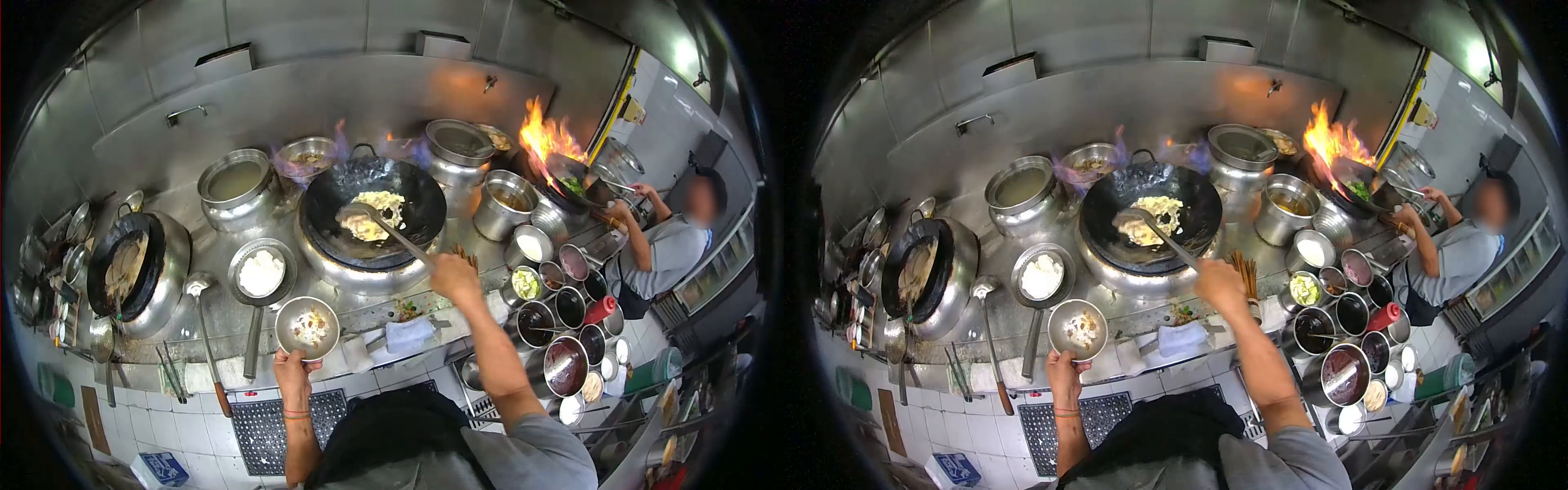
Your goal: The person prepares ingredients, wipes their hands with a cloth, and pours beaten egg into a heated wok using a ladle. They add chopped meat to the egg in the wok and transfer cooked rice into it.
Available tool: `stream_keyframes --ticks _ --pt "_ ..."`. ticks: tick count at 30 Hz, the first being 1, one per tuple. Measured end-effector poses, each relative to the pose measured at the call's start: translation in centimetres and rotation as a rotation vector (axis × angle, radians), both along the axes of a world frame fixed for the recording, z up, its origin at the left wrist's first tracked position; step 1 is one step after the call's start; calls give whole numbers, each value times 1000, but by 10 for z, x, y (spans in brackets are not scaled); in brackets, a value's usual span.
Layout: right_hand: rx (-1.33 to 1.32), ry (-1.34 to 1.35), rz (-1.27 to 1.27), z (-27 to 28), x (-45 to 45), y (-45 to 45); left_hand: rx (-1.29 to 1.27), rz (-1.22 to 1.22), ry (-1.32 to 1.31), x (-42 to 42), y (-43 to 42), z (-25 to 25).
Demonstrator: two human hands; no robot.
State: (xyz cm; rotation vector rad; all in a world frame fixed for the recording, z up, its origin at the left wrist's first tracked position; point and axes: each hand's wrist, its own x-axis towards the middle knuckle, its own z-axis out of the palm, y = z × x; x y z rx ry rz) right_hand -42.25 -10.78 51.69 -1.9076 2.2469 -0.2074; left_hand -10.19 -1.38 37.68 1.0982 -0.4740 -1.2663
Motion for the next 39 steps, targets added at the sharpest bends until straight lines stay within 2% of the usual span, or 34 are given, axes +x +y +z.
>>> stream_keyframes --ticks 1,4,8,14,16,17,20,24,27,30,33,36,39 --pt "-48 -29 31 -18 -23 0 4 22 11 4 2 0" --pt "36 29 -66 16 -19 10 18 71 33 12 10 -7" --pt "-26 57 -63 -22 15 -25 26 45 10 20 7 -16" --pt "-19 -31 12 11 -15 11 15 112 9 28 7 -12" --pt "-24 -36 -79 13 -9 9 33 89 -6 38 12 -22" --pt "-111 -19 -131 -13 -8 -5 70 87 -39 40 15 -30" --pt "-72 25 -67 -32 11 -19 194 30 -61 45 26 -53" --pt "-60 -121 6 -13 -28 13 205 107 -29 46 37 -75" --pt "-18 -37 -85 3 -30 14 211 139 -19 49 39 -90" --pt "-54 -31 -117 -45 -12 -27 184 113 -79 52 38 -106" --pt "-7 -40 -53 -32 12 -22 183 100 -85 52 33 -99" --pt "-49 -110 39 -1 -17 10 188 106 -85 54 41 -96" --pt "3 -44 -104 7 -22 9 208 140 -60 54 44 -97"
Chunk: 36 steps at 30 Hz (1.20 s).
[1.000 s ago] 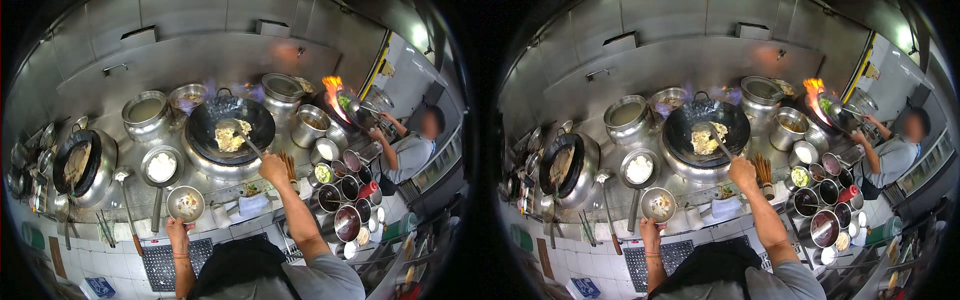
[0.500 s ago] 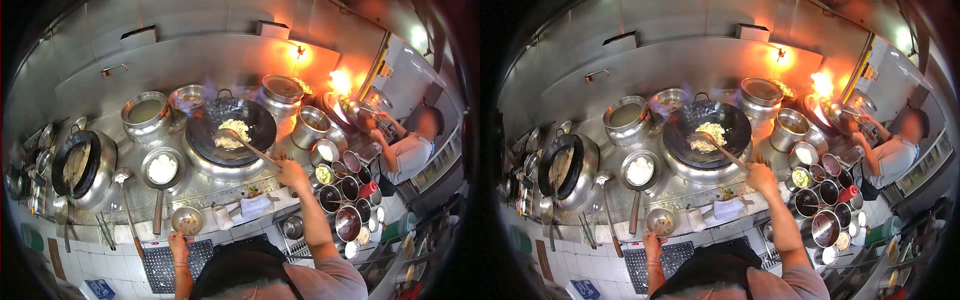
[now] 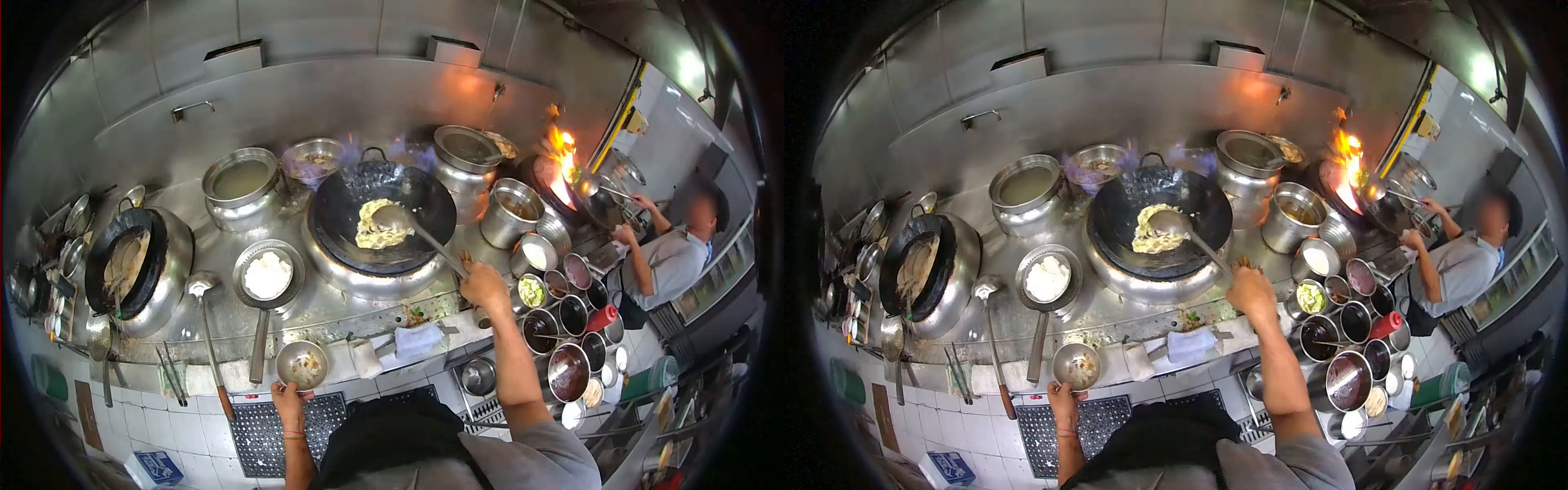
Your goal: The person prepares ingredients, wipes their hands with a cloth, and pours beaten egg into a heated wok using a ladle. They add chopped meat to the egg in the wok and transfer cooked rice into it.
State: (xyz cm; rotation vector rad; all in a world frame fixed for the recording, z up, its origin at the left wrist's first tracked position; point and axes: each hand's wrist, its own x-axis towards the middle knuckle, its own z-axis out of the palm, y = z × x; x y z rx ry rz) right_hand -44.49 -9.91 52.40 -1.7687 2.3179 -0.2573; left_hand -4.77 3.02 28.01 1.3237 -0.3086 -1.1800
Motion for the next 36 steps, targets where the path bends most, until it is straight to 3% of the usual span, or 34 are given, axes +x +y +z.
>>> stream_keyframes --ticks 3,6,9,12,14,17,21,24,27,33,36 --pt "-44 43 -59 -38 18 -35 24 -1 22 0 0 -2" --pt "-28 32 75 -16 35 -22 22 -1 7 -1 -5 8" --pt "-86 -45 163 -18 -4 -10 -14 2 1 0 0 18" --pt "-54 38 36 -13 -2 -16 0 26 -6 -6 5 32" --pt "-142 65 5 -55 -1 -42 5 37 3 -8 5 30" --pt "-87 29 91 -40 20 -40 20 56 7 -13 2 33" --pt "-73 -41 159 -17 -19 -12 -34 37 15 -11 6 33" --pt "-65 93 41 -13 -12 -12 -63 36 25 -10 10 28" --pt "26 123 17 -44 12 -47 -34 21 9 -15 7 30" --pt "-158 -30 178 -29 -23 -10 -126 -17 30 -22 3 41" --pt "-68 77 65 -11 -22 -7 -82 -35 13 -20 6 40"
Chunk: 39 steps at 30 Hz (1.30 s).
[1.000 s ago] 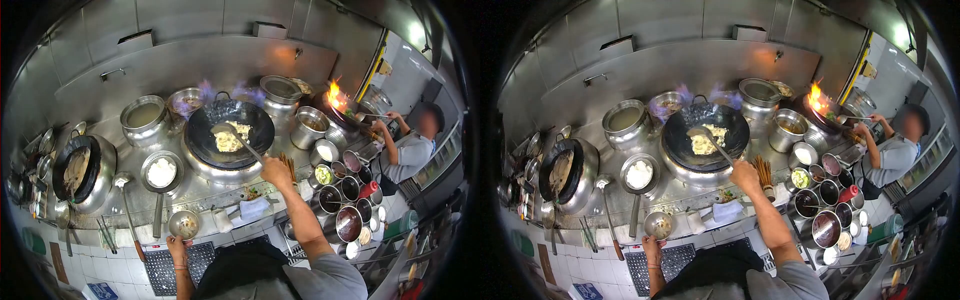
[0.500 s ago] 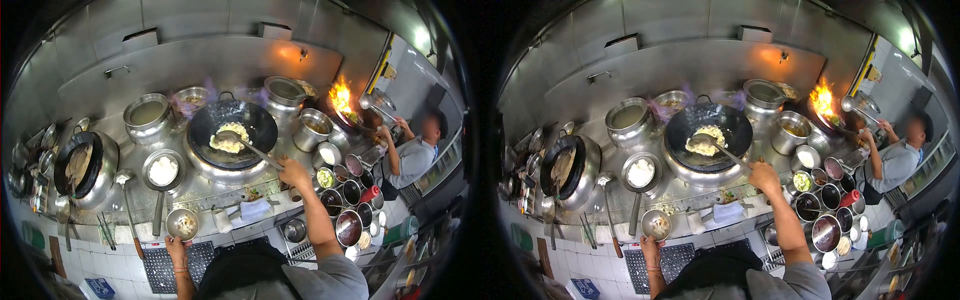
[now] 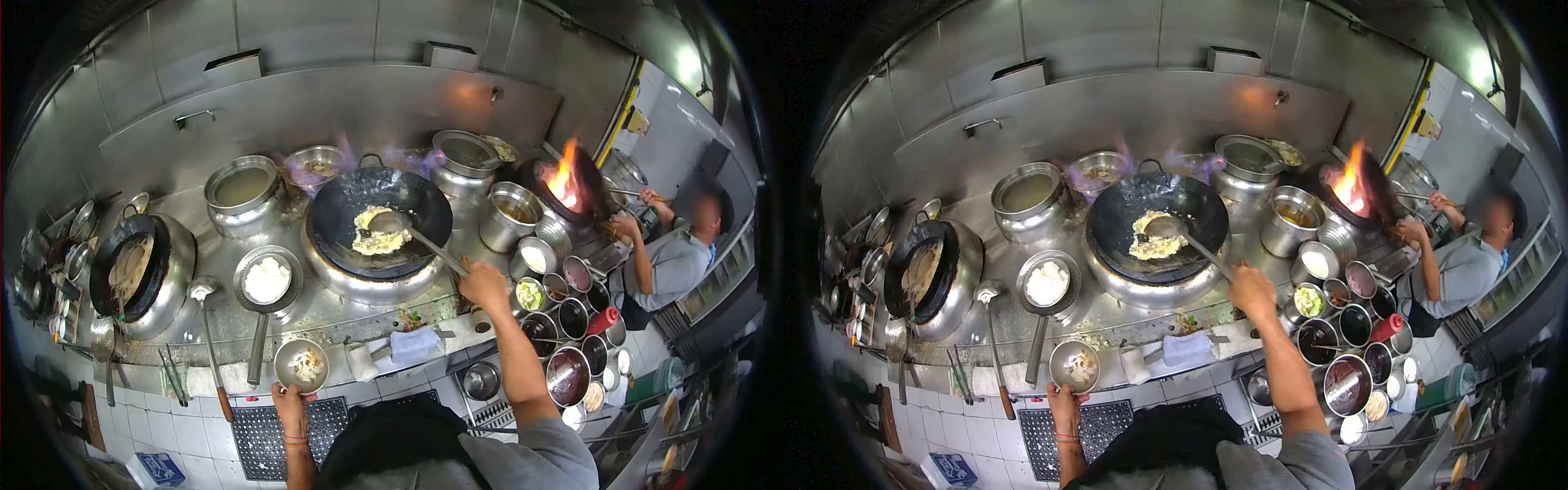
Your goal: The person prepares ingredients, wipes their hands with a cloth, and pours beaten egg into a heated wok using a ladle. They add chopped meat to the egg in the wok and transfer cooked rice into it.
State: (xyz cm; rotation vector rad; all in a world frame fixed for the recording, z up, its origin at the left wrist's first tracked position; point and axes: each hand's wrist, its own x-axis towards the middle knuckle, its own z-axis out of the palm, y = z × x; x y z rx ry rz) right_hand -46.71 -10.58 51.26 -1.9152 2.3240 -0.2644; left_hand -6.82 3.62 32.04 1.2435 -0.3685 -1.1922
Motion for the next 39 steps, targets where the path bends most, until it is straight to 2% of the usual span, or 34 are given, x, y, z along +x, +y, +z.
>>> stream_keyframes --ticks 3,6,11,15,17,20,24,28,31,35,39 --pt "-23 28 -38 -41 16 -37 35 -22 -5 -3 -4 1" --pt "31 -6 23 -23 21 -38 18 -53 -28 -5 -10 11" --pt "-315 -225 51 -7 6 22 12 9 -36 2 -5 9" --pt "-527 -423 47 -39 3 54 51 47 -29 8 5 4" --pt "-555 -515 41 -74 5 62 54 48 -21 5 5 8" --pt "-384 -566 10 -117 4 72 49 -31 6 2 -2 18" --pt "-436 -587 -4 -131 -14 96 -30 -36 -9 -8 -18 29" --pt "-434 -645 -214 -132 -30 130 -16 -16 -20 -21 -17 49" --pt "-553 -525 -246 -154 -45 152 11 -5 -38 -31 -10 49" --pt "-451 -577 -466 -162 -58 160 67 -76 -50 -51 2 46" --pt "-345 -476 -512 -183 -72 159 110 -209 -51 -92 -1 56"
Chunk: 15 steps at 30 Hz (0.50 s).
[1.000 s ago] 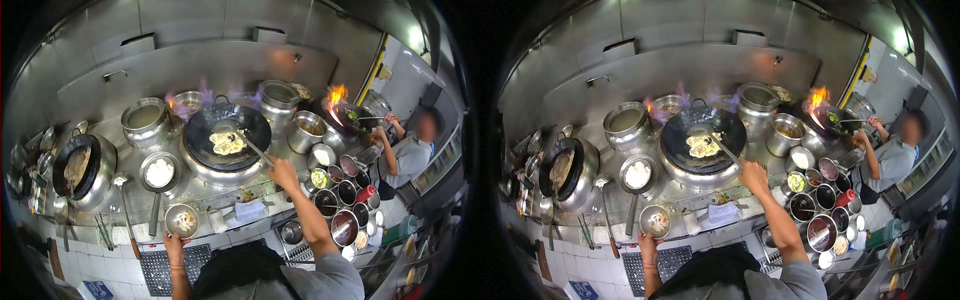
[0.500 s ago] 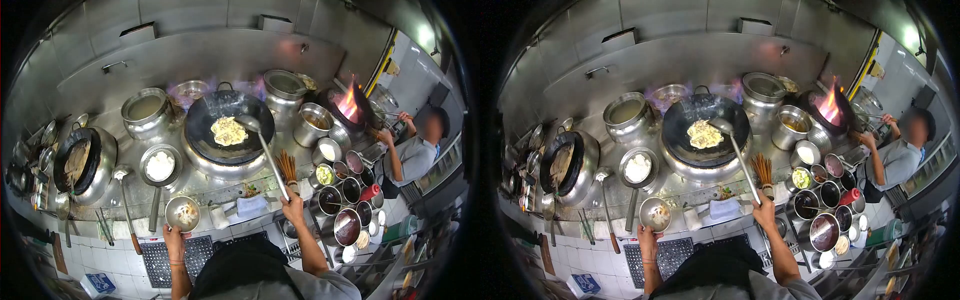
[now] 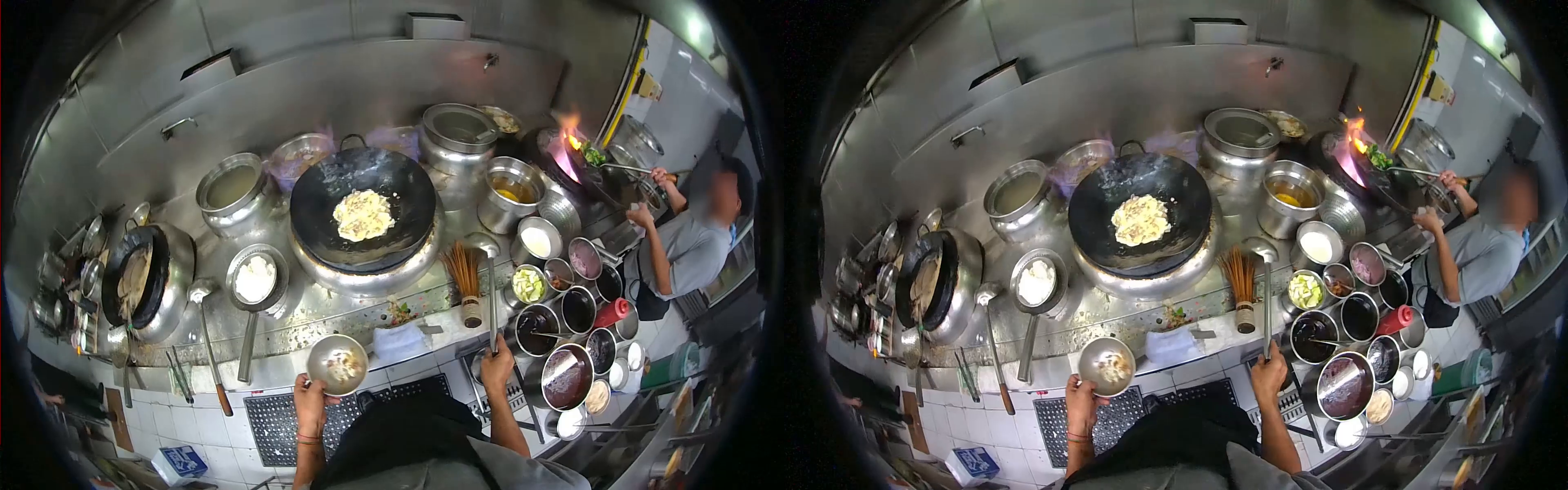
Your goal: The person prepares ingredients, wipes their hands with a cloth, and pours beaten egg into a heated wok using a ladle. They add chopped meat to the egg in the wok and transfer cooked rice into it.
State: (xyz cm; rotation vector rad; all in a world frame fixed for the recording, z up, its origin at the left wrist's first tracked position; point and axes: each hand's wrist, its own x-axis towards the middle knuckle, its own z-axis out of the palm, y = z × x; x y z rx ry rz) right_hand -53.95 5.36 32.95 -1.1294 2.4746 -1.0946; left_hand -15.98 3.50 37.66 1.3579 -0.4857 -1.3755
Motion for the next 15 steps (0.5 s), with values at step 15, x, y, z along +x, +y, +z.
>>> stream_keyframes --ticks 15 --pt "172 -56 108 -38 -13 -1 26 -24 -78 -54 -8 26"
